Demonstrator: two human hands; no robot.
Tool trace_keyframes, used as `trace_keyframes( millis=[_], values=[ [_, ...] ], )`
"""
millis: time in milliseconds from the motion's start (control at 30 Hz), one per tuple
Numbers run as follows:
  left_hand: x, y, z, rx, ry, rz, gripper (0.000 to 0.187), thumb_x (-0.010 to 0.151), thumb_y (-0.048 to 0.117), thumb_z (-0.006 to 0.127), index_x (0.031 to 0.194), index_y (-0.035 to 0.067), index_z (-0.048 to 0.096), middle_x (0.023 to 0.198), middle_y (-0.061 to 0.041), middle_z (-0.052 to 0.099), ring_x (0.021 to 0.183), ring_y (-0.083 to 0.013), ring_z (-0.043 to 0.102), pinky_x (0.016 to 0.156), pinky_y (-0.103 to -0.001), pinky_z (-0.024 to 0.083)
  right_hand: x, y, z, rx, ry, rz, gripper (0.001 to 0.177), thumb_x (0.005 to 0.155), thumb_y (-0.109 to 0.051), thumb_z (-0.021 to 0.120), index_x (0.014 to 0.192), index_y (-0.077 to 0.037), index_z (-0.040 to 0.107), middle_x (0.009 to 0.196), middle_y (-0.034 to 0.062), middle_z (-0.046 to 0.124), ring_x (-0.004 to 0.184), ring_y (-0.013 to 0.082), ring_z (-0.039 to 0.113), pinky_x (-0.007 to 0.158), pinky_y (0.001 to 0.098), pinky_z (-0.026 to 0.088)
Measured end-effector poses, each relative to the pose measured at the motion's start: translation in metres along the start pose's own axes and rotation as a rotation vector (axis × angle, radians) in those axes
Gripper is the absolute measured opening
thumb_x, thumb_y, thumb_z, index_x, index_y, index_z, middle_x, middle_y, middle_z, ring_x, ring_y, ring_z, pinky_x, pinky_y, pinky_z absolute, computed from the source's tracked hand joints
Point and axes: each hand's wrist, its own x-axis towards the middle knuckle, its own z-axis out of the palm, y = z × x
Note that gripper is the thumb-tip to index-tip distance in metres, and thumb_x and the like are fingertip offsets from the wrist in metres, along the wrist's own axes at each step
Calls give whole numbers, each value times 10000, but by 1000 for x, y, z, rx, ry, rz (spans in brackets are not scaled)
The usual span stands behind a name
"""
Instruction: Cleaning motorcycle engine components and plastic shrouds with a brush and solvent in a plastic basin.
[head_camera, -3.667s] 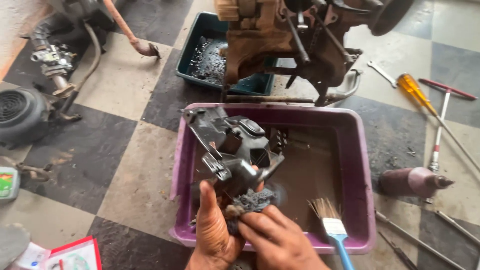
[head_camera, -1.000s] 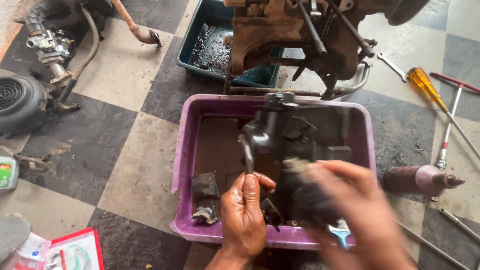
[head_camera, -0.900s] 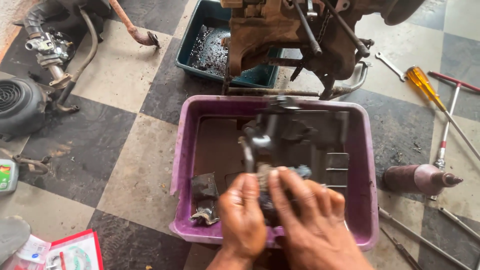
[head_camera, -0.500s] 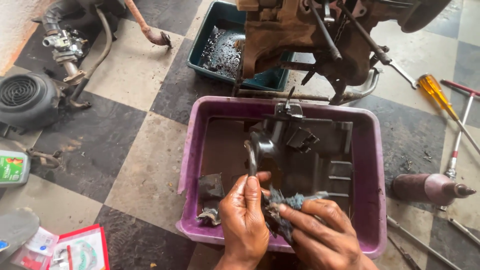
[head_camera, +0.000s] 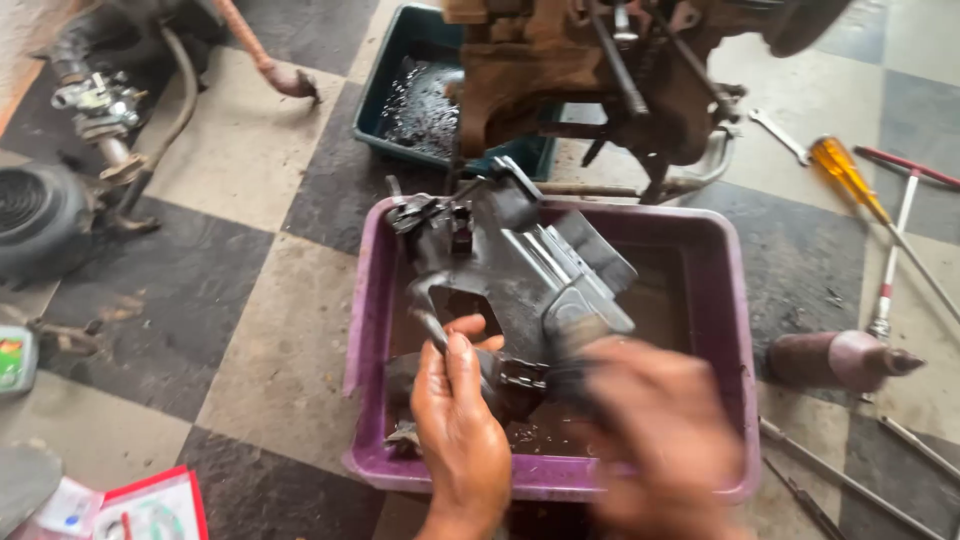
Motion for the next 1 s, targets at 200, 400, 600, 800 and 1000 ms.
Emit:
trace_keyframes(
  millis=[200, 400, 600, 800, 1000],
  values=[
    [-5, 4, -8, -45, 71, 43, 379, 1058, 296, 422, 1202, 24, 644, 1010, -98, 670, 984, -138, 602, 903, -298, 447, -86, 27, 47, 458, -183, 147, 253, 779, 20, 785, 1025, 7, 728, 1049, 161, 701, 1011, 235, 766, 873, 327, 633],
    [-3, 9, -18, 17, 42, 188, 351, 1074, 256, 430, 1188, 9, 653, 979, -96, 680, 959, -139, 621, 913, -287, 462, -27, 41, -25, 709, -67, 282, 285, 804, -10, 696, 1087, 31, 688, 1152, 187, 686, 1047, 237, 728, 893, 331, 622],
    [-16, 4, -7, 149, -8, 275, 295, 1059, 220, 468, 1056, 5, 670, 892, -58, 693, 833, -117, 683, 773, -255, 526, 38, 21, -52, 332, 44, 154, 218, 895, -62, 657, 1095, 17, 694, 1206, 142, 674, 1106, 236, 698, 947, 307, 593],
    [-21, -26, -3, 244, 75, 256, 299, 1032, 217, 522, 949, -6, 702, 728, -66, 670, 657, -117, 608, 602, -258, 473, 32, 24, -1, 306, -192, -347, 169, 771, -19, 798, 917, -56, 722, 1004, 81, 693, 940, 251, 711, 808, 353, 593],
    [-20, -28, -7, 216, 30, 249, 344, 1039, 240, 526, 861, -5, 691, 748, -53, 689, 671, -119, 664, 650, -264, 562, 41, 69, -2, 96, 132, -172, 168, 794, 43, 750, 924, -50, 699, 971, 82, 694, 875, 229, 719, 775, 337, 592]
  ],
)
